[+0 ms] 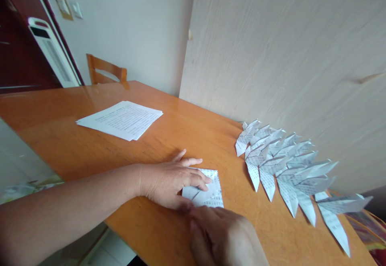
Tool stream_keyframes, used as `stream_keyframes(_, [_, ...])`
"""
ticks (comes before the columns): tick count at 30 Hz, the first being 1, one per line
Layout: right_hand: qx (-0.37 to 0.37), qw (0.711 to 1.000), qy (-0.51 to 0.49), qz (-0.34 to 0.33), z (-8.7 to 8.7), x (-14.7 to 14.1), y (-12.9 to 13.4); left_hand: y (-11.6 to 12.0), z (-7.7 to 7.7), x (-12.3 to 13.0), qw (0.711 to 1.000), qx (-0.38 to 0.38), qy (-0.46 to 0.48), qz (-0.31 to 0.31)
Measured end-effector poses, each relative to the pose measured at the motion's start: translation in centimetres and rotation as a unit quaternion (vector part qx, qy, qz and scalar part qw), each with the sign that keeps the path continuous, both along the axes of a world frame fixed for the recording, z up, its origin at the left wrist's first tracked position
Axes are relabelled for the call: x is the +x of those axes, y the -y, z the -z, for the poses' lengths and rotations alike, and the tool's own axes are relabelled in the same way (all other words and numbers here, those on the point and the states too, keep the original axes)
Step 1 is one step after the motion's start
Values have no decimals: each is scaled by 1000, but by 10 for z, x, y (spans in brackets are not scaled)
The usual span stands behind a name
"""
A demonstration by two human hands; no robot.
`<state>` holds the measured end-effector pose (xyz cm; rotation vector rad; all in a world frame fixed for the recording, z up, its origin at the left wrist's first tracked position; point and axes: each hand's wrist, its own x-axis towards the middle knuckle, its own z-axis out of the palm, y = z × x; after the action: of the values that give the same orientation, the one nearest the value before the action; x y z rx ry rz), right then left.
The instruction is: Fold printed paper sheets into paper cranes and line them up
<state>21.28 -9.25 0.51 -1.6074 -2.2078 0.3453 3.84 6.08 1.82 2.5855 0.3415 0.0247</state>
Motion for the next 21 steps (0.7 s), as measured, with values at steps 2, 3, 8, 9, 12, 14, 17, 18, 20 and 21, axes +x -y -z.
stream_keyframes(2, [-19, 995, -10, 94, 0, 14, -7, 0, -2, 0, 1000, -1, -7, 0])
stream_keyframes(3, [-35, 989, -3, 141, 1, 21, -12, 0, -3, 1, 1000, 0, -9, 0])
stream_keyframes(8, [-63, 964, 61, 253, 2, 51, -33, 0, -2, 1, 1000, -4, -9, -2])
stream_keyframes(9, [-70, 962, 68, 256, 1, 54, -35, 0, -1, 1, 1000, -5, -9, -2])
stream_keyframes(12, [-84, 960, 75, 256, 1, 55, -39, -1, 0, 1, 1000, -3, -8, -1])
stream_keyframes(14, [-88, 962, 74, 248, 3, 54, -40, -1, 0, 0, 1000, 0, -7, -1])
stream_keyframes(17, [-84, 965, 83, 236, 5, 53, -40, -1, 0, 0, 1000, 0, -4, 2])
stream_keyframes(18, [-81, 965, 88, 233, 6, 53, -40, -1, 1, 0, 1000, -2, -3, 3])
stream_keyframes(20, [-70, 966, 96, 229, 8, 54, -40, -1, 0, -1, 1000, -5, -3, 3])
stream_keyframes(21, [-66, 967, 99, 227, 8, 54, -40, -1, 0, -1, 1000, -6, -4, 2])
